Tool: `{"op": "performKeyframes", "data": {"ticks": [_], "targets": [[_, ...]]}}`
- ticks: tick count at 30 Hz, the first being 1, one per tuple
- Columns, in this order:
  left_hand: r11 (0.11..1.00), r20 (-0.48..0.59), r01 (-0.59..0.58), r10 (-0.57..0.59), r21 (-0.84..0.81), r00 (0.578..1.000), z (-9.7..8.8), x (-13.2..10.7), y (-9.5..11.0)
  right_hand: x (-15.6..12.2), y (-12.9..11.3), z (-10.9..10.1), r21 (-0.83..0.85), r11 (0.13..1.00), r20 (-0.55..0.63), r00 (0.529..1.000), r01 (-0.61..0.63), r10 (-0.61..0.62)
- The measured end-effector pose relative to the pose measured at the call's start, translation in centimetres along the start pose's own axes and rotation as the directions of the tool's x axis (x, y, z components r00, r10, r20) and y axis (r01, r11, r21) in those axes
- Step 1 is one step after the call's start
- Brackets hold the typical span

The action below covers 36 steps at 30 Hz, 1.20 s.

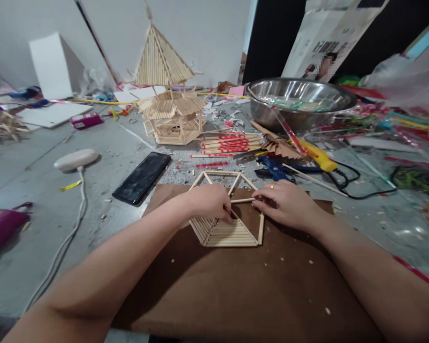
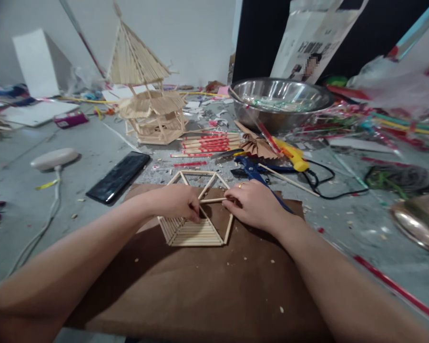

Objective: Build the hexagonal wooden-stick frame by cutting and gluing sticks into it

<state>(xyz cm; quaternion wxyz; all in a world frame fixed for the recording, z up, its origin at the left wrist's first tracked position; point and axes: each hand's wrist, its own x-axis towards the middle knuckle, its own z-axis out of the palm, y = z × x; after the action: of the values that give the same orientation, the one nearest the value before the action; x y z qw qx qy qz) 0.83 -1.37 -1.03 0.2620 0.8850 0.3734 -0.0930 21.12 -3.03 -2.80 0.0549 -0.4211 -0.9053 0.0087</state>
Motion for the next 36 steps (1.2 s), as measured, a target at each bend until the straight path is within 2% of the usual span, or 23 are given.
{"op": "performKeyframes", "data": {"ticks": [3,6,8,11,13,15,17,18,20,23,25,29,32,36], "targets": [[1.000,0.002,0.008,-0.008,-0.012,1.000,-0.1,-0.1,0.1,-0.1,0.3,-0.5,-0.002,0.999,-0.009,0.999,-0.044,0.043],[1.000,0.003,0.012,-0.012,-0.028,1.000,-0.2,-0.2,0.2,-0.5,1.3,-1.8,-0.026,0.976,-0.072,0.974,-0.218,0.215],[0.999,0.013,0.001,0.000,-0.053,1.000,-0.5,-0.3,0.3,-0.9,2.2,-2.9,-0.069,0.916,-0.096,0.916,-0.396,0.389],[0.990,0.014,-0.032,0.034,-0.134,0.999,-0.8,-0.5,0.2,-1.4,3.5,-4.3,-0.176,0.776,-0.028,0.791,-0.605,0.611],[0.981,-0.052,-0.031,0.021,-0.193,0.998,-1.0,-0.4,0.0,-1.8,4.1,-4.7,-0.232,0.721,0.046,0.733,-0.653,0.679],[0.970,-0.186,0.006,-0.053,-0.241,0.981,-1.1,-0.2,-0.6,-1.9,4.4,-4.5,-0.250,0.717,0.101,0.718,-0.651,0.688],[0.957,-0.354,0.073,-0.174,-0.281,0.919,-1.1,0.3,-1.6,-2.0,4.5,-3.7,-0.257,0.729,0.129,0.725,-0.634,0.676],[0.945,-0.436,0.131,-0.257,-0.299,0.862,-1.0,0.6,-2.2,-1.9,4.6,-3.2,-0.261,0.740,0.132,0.736,-0.620,0.664],[0.918,-0.565,0.175,-0.361,-0.356,0.742,-0.8,1.1,-3.4,-1.7,4.5,-2.3,-0.270,0.769,0.134,0.769,-0.579,0.625],[0.854,-0.642,0.186,-0.493,-0.486,0.587,-0.3,1.8,-5.2,-1.4,4.5,-1.4,-0.274,0.794,0.134,0.796,-0.542,0.590],[0.818,-0.659,0.131,-0.536,-0.560,0.528,0.0,2.1,-6.0,-1.2,4.6,-1.3,-0.269,0.774,0.122,0.776,-0.574,0.618],[0.794,-0.679,0.023,-0.534,-0.607,0.503,0.6,2.3,-6.9,-0.8,4.5,-1.2,-0.216,0.743,0.064,0.750,-0.634,0.658],[0.797,-0.692,-0.006,-0.520,-0.603,0.501,1.0,2.4,-7.4,-0.6,4.1,-0.7,-0.192,0.767,0.021,0.778,-0.613,0.627],[0.794,-0.703,-0.011,-0.533,-0.608,0.471,1.4,2.6,-8.4,-0.4,3.7,-0.4,-0.130,0.807,-0.031,0.816,-0.577,0.578]]}}
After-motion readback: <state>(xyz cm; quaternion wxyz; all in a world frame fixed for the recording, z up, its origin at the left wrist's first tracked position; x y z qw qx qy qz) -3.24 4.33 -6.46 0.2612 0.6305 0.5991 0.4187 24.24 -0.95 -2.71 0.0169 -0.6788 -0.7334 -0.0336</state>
